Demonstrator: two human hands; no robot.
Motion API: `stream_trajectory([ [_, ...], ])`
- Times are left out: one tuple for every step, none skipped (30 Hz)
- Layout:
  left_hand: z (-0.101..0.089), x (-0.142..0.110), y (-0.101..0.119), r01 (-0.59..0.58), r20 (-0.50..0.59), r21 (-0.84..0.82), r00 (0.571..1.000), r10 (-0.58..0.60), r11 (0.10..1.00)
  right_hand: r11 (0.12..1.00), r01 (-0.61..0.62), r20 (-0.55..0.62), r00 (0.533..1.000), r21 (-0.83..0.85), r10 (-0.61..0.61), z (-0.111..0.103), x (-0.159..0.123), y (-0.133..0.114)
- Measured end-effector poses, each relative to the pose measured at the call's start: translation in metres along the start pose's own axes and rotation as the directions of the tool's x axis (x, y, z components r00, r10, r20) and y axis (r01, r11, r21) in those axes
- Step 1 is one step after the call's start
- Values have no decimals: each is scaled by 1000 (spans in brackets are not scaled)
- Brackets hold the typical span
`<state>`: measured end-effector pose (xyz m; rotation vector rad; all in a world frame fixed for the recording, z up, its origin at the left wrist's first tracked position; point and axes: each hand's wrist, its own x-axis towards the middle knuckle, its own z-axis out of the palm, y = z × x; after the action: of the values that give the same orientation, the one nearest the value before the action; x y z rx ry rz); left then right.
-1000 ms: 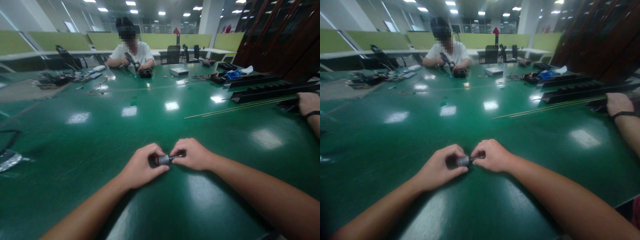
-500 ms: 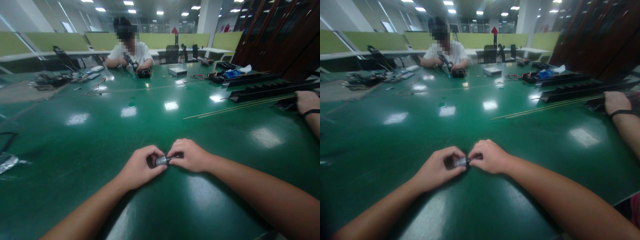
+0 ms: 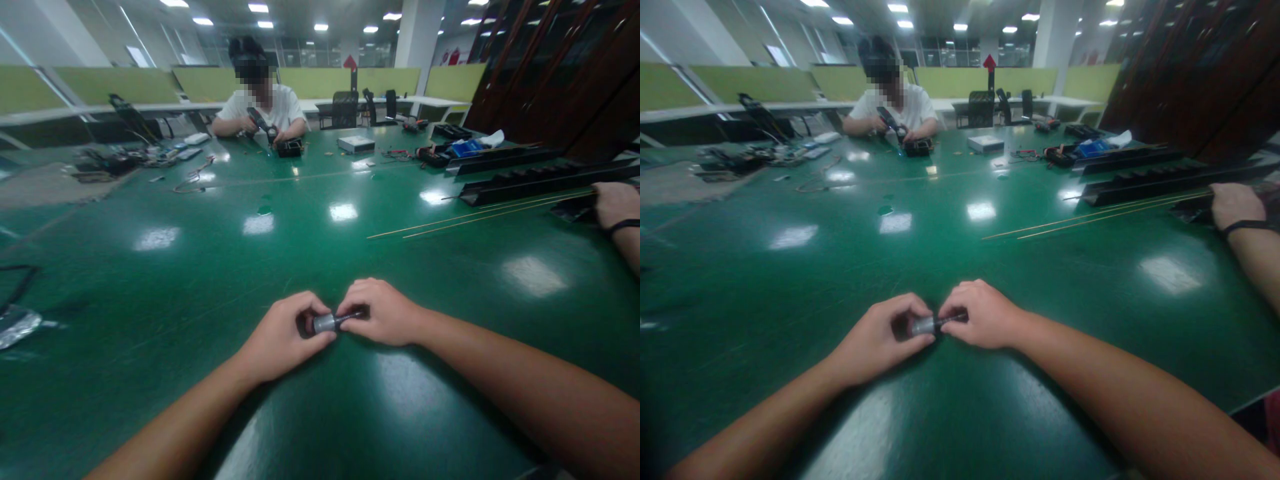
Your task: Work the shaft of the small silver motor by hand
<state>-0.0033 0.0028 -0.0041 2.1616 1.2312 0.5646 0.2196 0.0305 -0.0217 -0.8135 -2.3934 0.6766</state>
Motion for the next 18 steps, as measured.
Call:
stream_trajectory([
  [0, 0, 0, 1, 1, -2, 1000, -1, 1000, 1000, 0, -2, 1000, -2, 0, -1, 0, 0],
  [0, -1, 0, 2, 1, -3, 1000, -2, 1000, 1000, 1, -4, 1000, -6, -1, -1, -1, 0],
  [0, -1, 0, 2, 2, -4, 1000, -2, 1000, 1000, 4, -7, 1000, -10, -4, -2, -1, 0],
  [0, -1, -1, 3, 3, -3, 1000, -3, 1000, 1000, 8, -8, 1000, -13, -8, -2, -1, 1],
  [1, -1, -1, 3, 5, -2, 1000, -3, 1000, 1000, 14, -8, 1000, -14, -14, -3, -1, 1],
  [1, -1, -1, 2, 7, -2, 1000, -2, 1000, 1000, 23, -9, 1000, -13, -23, -3, -1, 1],
  [1, -1, -1, 0, 7, -3, 1000, 0, 1000, 999, 30, -9, 999, -11, -30, -4, -1, 1],
  [1, -1, -1, -3, 7, -4, 1000, 3, 1000, 999, 35, -8, 999, -9, -35, -4, 0, 2],
  [1, -1, -2, -4, 8, -5, 1000, 4, 1000, 999, 36, -7, 999, -9, -36, -4, 0, 2],
  [1, -1, -2, -5, 7, -6, 1000, 5, 1000, 999, 34, -5, 999, -11, -34, -4, 0, 2],
  [1, -1, -2, -6, 7, -7, 1000, 6, 1000, 999, 29, -5, 1000, -16, -29, -5, 0, 2],
  [1, -1, -2, -6, 7, -8, 1000, 6, 1000, 999, 25, -5, 1000, -22, -25, -5, 0, 2],
  [1, -1, -2, -4, 8, -8, 1000, 4, 1000, 999, 22, -5, 1000, -28, -22, -5, 0, 2],
  [1, -1, -1, -2, 9, -8, 1000, 2, 1000, 999, 22, -7, 1000, -34, -22, -6, 0, 3],
  [1, -1, -1, 0, 11, -10, 1000, 0, 1000, 999, 24, -10, 1000, -40, -24, -7, -1, 3],
  [1, -1, -1, 1, 12, -12, 1000, -1, 1000, 999, 26, -13, 1000, -48, -27, -9, -2, 3],
  [1, -1, -1, 2, 14, -14, 1000, -2, 1000, 998, 29, -16, 999, -55, -30, -10, -2, 4],
  [1, -1, -1, 1, 15, -17, 1000, -1, 1000, 997, 31, -19, 999, -64, -32, -12, -3, 4],
])
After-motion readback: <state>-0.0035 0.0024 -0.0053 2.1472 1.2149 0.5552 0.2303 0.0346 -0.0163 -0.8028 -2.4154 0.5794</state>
